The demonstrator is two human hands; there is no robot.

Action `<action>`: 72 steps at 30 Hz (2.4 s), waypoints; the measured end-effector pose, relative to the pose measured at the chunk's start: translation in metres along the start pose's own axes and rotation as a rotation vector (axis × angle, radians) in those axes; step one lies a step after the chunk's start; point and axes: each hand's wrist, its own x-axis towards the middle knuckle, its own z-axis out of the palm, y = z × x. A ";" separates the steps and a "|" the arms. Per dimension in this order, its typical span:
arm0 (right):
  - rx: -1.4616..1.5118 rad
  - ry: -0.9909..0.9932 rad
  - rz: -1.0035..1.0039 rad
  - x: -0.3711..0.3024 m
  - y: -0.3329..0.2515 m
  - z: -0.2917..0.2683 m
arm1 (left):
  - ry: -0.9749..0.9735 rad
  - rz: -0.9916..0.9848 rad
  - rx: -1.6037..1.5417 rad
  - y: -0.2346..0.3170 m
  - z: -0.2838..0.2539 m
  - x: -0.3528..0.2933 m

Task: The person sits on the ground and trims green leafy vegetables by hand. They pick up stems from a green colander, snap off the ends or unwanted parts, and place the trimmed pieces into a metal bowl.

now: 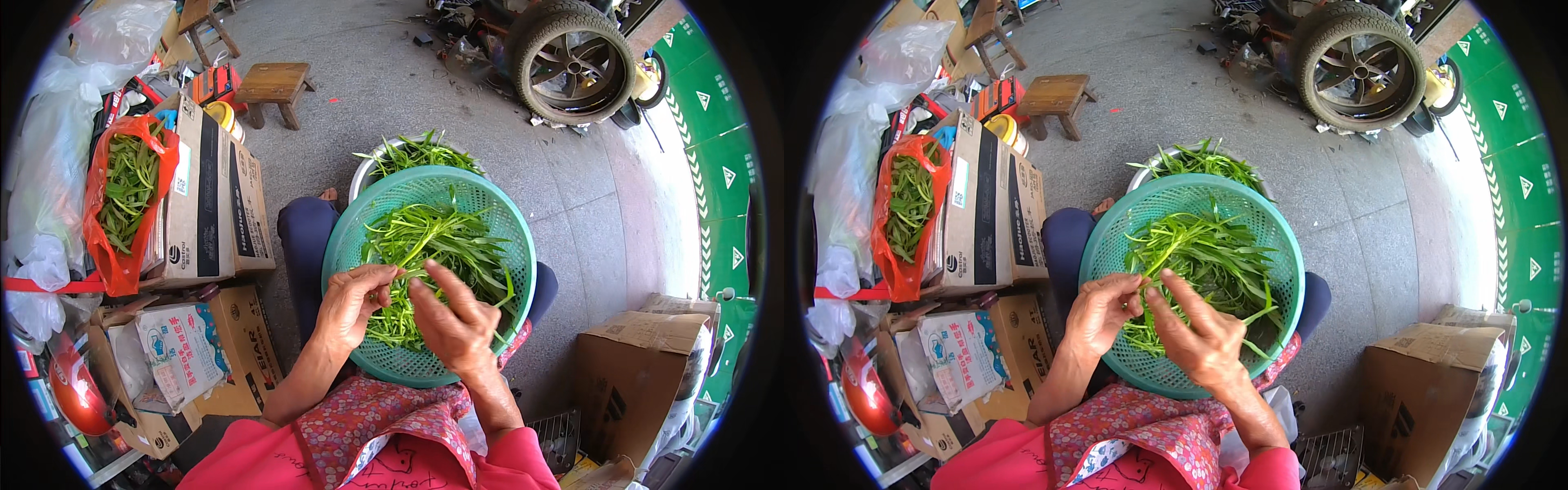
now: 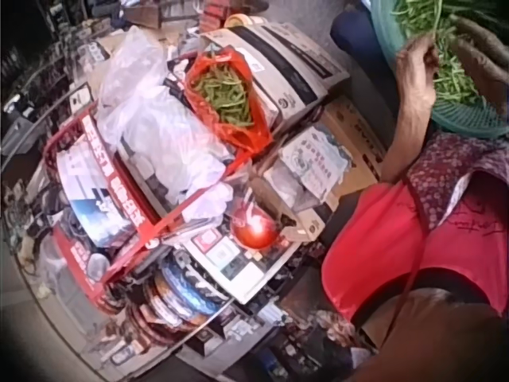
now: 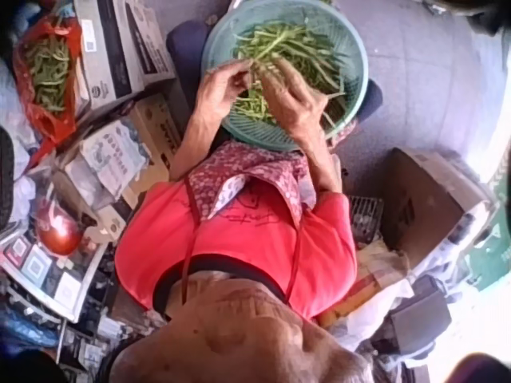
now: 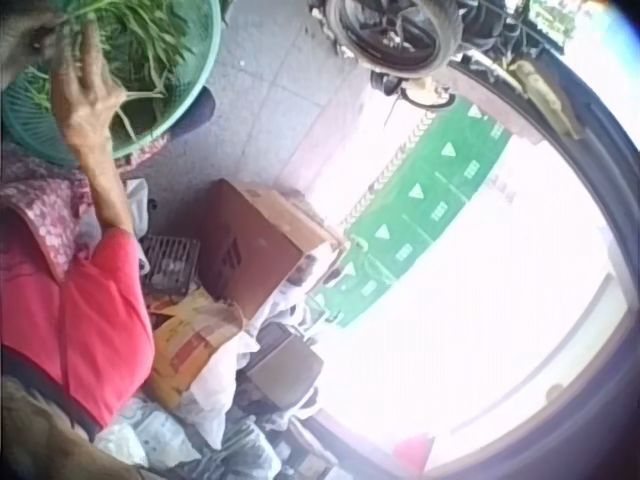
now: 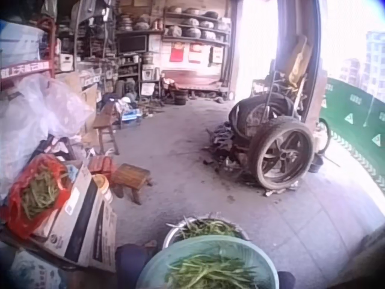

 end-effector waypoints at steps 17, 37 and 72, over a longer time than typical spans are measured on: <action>0.314 -0.374 0.281 -0.034 -0.028 0.020 | 0.203 0.606 0.535 -0.011 0.003 0.008; 0.058 0.226 0.016 0.077 0.043 -0.034 | -0.506 0.538 0.670 0.026 0.004 -0.014; 0.260 0.014 0.634 -0.009 0.097 -0.003 | -0.030 0.824 1.723 -0.032 0.034 0.135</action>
